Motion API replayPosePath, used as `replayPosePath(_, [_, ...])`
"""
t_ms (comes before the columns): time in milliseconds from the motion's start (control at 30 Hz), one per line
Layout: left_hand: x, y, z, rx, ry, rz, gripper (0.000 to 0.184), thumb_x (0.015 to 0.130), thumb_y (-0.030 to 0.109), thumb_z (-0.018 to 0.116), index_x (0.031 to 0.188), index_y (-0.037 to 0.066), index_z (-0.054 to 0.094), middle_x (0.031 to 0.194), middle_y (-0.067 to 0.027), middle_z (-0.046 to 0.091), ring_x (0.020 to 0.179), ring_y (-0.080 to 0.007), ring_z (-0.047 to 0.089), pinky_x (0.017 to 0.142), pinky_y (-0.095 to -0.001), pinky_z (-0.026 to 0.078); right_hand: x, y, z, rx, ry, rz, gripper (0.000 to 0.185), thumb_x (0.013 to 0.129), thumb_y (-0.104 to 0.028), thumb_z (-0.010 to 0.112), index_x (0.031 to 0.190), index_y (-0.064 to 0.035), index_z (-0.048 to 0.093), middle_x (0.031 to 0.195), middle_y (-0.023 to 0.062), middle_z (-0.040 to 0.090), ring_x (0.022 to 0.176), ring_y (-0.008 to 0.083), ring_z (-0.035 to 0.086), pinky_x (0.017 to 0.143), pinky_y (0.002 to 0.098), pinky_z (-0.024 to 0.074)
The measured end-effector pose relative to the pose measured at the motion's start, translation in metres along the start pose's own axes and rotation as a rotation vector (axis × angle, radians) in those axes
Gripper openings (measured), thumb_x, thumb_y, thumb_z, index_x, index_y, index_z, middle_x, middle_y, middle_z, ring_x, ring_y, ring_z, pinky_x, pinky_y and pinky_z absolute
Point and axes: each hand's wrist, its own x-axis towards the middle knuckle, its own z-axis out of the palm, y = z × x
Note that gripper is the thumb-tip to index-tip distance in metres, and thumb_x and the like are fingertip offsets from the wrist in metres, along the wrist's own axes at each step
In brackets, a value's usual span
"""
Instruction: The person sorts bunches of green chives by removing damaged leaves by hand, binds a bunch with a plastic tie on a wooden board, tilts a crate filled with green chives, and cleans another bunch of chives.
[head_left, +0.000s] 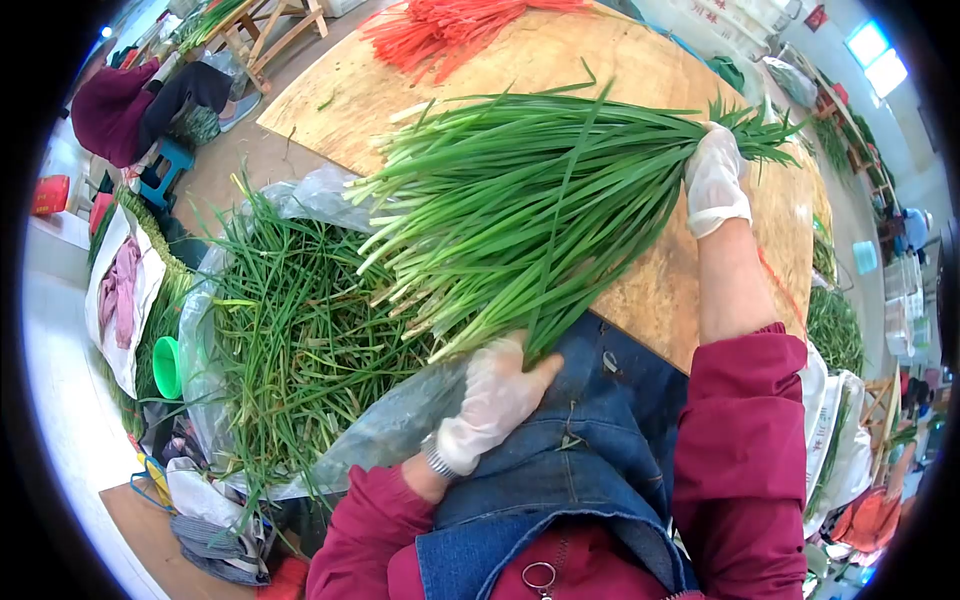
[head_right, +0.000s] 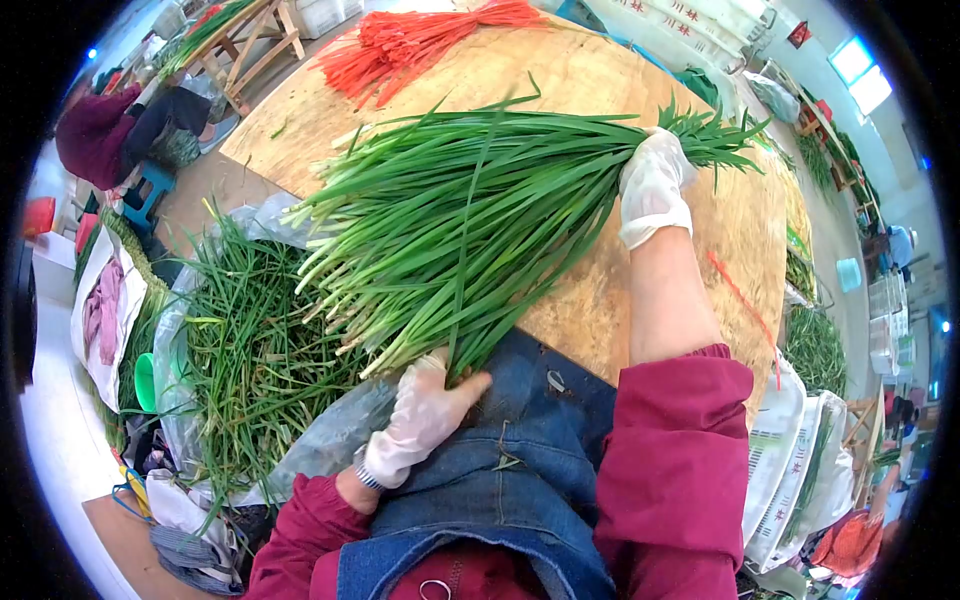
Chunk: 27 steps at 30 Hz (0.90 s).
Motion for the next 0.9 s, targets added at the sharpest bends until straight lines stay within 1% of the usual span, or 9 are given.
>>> replayPosePath(133, [-0.009,0.002,-0.021,-0.307,0.045,-0.068,0.021,0.079,0.016,0.066,0.091,-0.001,0.065,0.073,-0.0166,0.065,0.061,-0.0228,0.059,0.060,-0.0351,0.046,-0.002,-0.001,0.000,-0.025,0.031,-0.028,0.023,0.075,-0.009,0.064,0.092,0.0022,0.054,0.081,0.0122,0.062,0.064,0.0228,0.058,0.057,0.0368,0.0483])
replayPosePath(233, [-0.039,-0.017,-0.069,0.210,0.030,0.022,0.016,0.076,0.012,0.063,0.081,-0.002,0.064,0.070,-0.0173,0.062,0.063,-0.0291,0.061,0.060,-0.0372,0.047,0.001,0.001,-0.001,0.027,-0.023,-0.018,0.027,0.075,-0.009,0.063,0.096,0.0047,0.052,0.084,0.0135,0.062,0.066,0.0235,0.060,0.058,0.0370,0.0504])
replayPosePath(333, [-0.088,-0.069,-0.146,0.544,0.102,-0.036,0.007,0.071,0.002,0.057,0.064,0.005,0.056,0.059,-0.0080,0.054,0.055,-0.0211,0.052,0.055,-0.0370,0.042,0.035,0.004,-0.002,-0.130,-0.085,-0.106,0.031,0.079,-0.003,0.058,0.103,0.0095,0.044,0.087,0.0168,0.061,0.064,0.0276,0.063,0.054,0.0392,0.0536])
replayPosePath(433, [-0.118,-0.098,-0.186,1.338,0.395,-0.059,0.020,0.069,-0.006,0.057,0.084,0.007,0.058,0.076,-0.0079,0.054,0.070,-0.0243,0.051,0.069,-0.0382,0.041,0.002,-0.003,0.000,-0.089,-0.060,-0.094,0.031,0.078,-0.002,0.058,0.104,0.0097,0.044,0.088,0.0167,0.061,0.065,0.0276,0.063,0.055,0.0394,0.0538])
replayPosePath(500, [-0.108,-0.082,-0.162,1.005,0.537,0.267,0.019,0.072,-0.003,0.059,0.088,0.007,0.061,0.081,-0.0097,0.057,0.076,-0.0272,0.054,0.072,-0.0374,0.043,0.017,-0.002,-0.004,-0.026,-0.079,-0.005,0.032,0.077,0.000,0.058,0.105,0.0104,0.044,0.089,0.0178,0.060,0.067,0.0286,0.063,0.056,0.0404,0.0544])
replayPosePath(533, [-0.102,-0.070,-0.140,0.712,0.350,0.137,0.015,0.076,0.001,0.060,0.090,0.007,0.061,0.084,-0.0103,0.060,0.079,-0.0278,0.058,0.072,-0.0369,0.046,0.030,0.001,-0.005,-0.008,-0.092,-0.002,0.033,0.077,0.001,0.058,0.105,0.0104,0.044,0.089,0.0180,0.060,0.068,0.0290,0.063,0.056,0.0407,0.0547])
replayPosePath(600, [-0.073,-0.031,-0.103,0.389,0.146,0.370,0.020,0.075,0.001,0.058,0.094,0.005,0.060,0.082,-0.0107,0.061,0.067,-0.0294,0.061,0.058,-0.0382,0.049,0.010,-0.004,-0.003,0.035,-0.070,-0.008,0.032,0.076,0.003,0.059,0.104,0.0101,0.045,0.088,0.0191,0.060,0.066,0.0303,0.063,0.056,0.0423,0.0558])
replayPosePath(767, [-0.014,-0.019,-0.030,0.671,0.301,0.365,0.035,0.071,0.011,0.068,0.100,-0.001,0.053,0.089,-0.0147,0.051,0.078,-0.0288,0.055,0.067,-0.0386,0.044,-0.001,-0.008,-0.002,0.045,-0.023,-0.035,0.034,0.073,0.006,0.059,0.103,0.0118,0.043,0.086,0.0205,0.059,0.059,0.0303,0.062,0.052,0.0418,0.0557])
replayPosePath(900, [0.017,-0.041,-0.017,0.803,0.388,0.503,0.023,0.072,0.011,0.062,0.091,0.000,0.055,0.070,-0.0083,0.047,0.060,-0.0222,0.051,0.051,-0.0324,0.043,0.004,-0.003,-0.008,0.008,-0.050,-0.070,0.037,0.074,0.002,0.060,0.105,0.0102,0.043,0.087,0.0187,0.060,0.063,0.0286,0.062,0.053,0.0407,0.0542])
